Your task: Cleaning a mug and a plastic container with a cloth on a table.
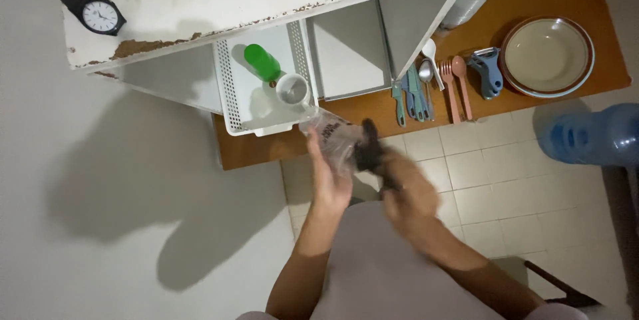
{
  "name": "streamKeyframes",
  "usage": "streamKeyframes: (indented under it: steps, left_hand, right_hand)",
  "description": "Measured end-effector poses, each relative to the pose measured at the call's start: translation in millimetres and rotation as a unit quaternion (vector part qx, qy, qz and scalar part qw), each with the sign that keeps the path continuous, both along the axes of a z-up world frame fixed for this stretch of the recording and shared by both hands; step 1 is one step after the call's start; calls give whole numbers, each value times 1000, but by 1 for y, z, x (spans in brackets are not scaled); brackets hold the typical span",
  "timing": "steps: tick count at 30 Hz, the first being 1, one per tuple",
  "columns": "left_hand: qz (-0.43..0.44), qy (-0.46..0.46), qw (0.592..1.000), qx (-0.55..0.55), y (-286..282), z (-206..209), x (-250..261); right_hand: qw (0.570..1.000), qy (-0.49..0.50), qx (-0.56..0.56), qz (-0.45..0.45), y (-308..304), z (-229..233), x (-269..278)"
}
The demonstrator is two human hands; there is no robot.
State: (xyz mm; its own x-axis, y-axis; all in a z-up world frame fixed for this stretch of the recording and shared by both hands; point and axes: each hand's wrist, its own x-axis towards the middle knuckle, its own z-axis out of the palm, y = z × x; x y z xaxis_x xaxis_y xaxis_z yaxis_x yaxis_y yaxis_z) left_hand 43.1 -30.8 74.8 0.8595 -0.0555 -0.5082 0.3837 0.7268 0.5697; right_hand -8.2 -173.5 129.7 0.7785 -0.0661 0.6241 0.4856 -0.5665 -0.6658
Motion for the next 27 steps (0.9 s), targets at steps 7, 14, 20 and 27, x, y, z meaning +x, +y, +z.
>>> streamKeyframes:
  steps: [7,14,20,27]
  left_hand:
    - [-41,-51,997,-51,-18,12,-8]
    - [-49,-117,992,-16,-12,-21,-5]
    - [-62,-104,984,134,-7,23,1]
    - [-114,-178,969,-127,-11,-1,-2]
  right_hand:
    - [967,109,-197,115,9,-4,17]
    - [889,306,243,241,2,-41,13]
    - [906,316,-227,166,1,-24,26]
    - [908,245,169,295,-12,-32,4]
